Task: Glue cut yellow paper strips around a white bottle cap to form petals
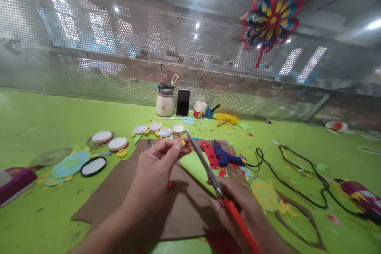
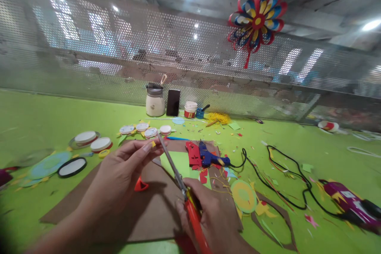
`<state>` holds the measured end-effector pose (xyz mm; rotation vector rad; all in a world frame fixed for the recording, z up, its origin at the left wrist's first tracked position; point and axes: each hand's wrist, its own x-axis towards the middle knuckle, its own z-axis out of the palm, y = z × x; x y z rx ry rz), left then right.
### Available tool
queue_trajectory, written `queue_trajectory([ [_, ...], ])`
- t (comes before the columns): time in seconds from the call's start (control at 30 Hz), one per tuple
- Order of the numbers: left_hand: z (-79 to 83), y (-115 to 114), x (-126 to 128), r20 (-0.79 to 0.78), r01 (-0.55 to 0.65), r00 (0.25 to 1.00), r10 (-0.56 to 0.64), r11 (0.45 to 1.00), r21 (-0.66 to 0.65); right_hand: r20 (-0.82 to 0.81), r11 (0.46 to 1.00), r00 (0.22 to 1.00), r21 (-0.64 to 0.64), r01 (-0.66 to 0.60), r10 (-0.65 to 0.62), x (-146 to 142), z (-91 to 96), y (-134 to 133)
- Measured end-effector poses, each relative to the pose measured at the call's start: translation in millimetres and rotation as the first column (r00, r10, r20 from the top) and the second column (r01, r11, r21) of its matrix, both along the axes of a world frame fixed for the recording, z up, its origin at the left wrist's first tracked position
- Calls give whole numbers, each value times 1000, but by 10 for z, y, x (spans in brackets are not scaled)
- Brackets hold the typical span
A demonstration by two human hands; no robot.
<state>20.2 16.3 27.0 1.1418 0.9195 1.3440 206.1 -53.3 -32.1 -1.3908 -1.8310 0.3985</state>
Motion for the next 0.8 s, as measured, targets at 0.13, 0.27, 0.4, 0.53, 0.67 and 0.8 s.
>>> queue_trajectory([
  [0.13, 1, 44, -9, -88, -49, 995, 52, 998, 29, 35, 996, 996, 42, 76, -77, 122, -44, 135],
  [0.27, -4, 104, -22, -201, -53, 977, 66, 996, 69, 216, 988, 965, -9, 154, -149, 310, -55, 344],
  [0.4, -48, 172, -35, -258, 30, 966, -18, 999, 43, 450, 977, 887, -115, 178, -108, 386, -127, 446],
  [0.53, -104, 260, -74, -207, 7, 978, -1, 1000, 31, 575, 975, 815, -139, 175, -65, 282, -145, 404],
  [0.67, -129, 312, -91, -148, 26, 989, -25, 1000, 7, 709, 987, 704, -87, 135, -34, 199, -81, 306],
  [0.8, -101, 264, -56, -180, 63, 982, -64, 998, -13, 766, 995, 643, -39, 88, -27, 229, 33, 237],
])
